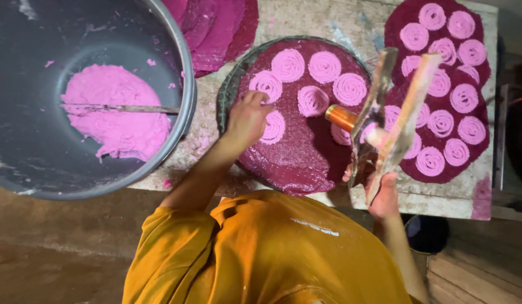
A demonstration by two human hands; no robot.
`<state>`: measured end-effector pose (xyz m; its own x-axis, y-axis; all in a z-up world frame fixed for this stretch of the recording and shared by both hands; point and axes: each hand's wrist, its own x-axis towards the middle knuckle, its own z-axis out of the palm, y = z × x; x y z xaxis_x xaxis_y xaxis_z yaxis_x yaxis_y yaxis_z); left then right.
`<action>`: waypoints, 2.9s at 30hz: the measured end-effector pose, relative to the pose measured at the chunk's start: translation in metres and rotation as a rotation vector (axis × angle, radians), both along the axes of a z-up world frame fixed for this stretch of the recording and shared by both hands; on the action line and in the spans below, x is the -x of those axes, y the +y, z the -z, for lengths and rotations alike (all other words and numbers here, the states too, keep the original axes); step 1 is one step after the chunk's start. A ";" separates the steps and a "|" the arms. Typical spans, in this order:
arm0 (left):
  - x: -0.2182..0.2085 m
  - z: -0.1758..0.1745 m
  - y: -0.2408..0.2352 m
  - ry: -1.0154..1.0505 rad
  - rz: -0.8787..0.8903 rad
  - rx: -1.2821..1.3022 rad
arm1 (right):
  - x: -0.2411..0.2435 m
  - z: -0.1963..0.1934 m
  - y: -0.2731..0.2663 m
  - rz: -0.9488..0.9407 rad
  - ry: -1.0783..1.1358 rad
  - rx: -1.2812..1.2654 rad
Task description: The person uses a wooden extrusion tool to form pink dough into rose-shaped rolls on a dark red mat. They repeatedly load the tool from a large bowl, extrude the dough, and arrange the finished rolls on the mat and a nearby tray.
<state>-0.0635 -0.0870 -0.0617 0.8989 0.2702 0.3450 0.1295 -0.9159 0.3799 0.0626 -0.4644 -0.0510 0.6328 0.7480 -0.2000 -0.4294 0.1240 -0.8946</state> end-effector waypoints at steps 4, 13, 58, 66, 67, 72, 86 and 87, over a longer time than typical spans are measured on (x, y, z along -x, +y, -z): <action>-0.024 -0.024 0.000 -0.207 0.088 0.645 | -0.023 -0.010 -0.007 -0.197 -0.049 0.139; -0.106 -0.044 -0.045 -0.756 0.996 2.309 | -0.083 -0.079 0.030 -0.651 0.099 0.733; -0.119 -0.096 -0.023 -0.899 0.796 2.256 | -0.057 -0.153 0.071 -0.491 -0.587 0.927; -0.111 -0.091 -0.059 -0.901 0.557 2.465 | -0.058 -0.171 0.047 -0.506 -0.439 1.063; -0.118 -0.092 -0.061 -0.910 0.532 2.467 | -0.061 -0.173 0.047 -0.479 -0.474 1.043; -0.132 -0.101 -0.030 -0.939 0.656 2.312 | -0.061 -0.159 0.071 -0.417 -0.636 0.959; -0.142 -0.114 -0.050 -0.912 0.579 2.362 | -0.063 -0.170 0.051 -0.321 -0.593 0.919; -0.145 -0.116 -0.039 -0.904 0.635 2.333 | -0.063 -0.166 0.055 -0.296 -0.639 0.894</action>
<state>0.0812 -0.1263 0.0543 0.8655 0.4611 0.1957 -0.4844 0.8700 0.0922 0.1257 -0.4091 0.1147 0.6327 0.6364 -0.4414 0.2309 -0.6990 -0.6768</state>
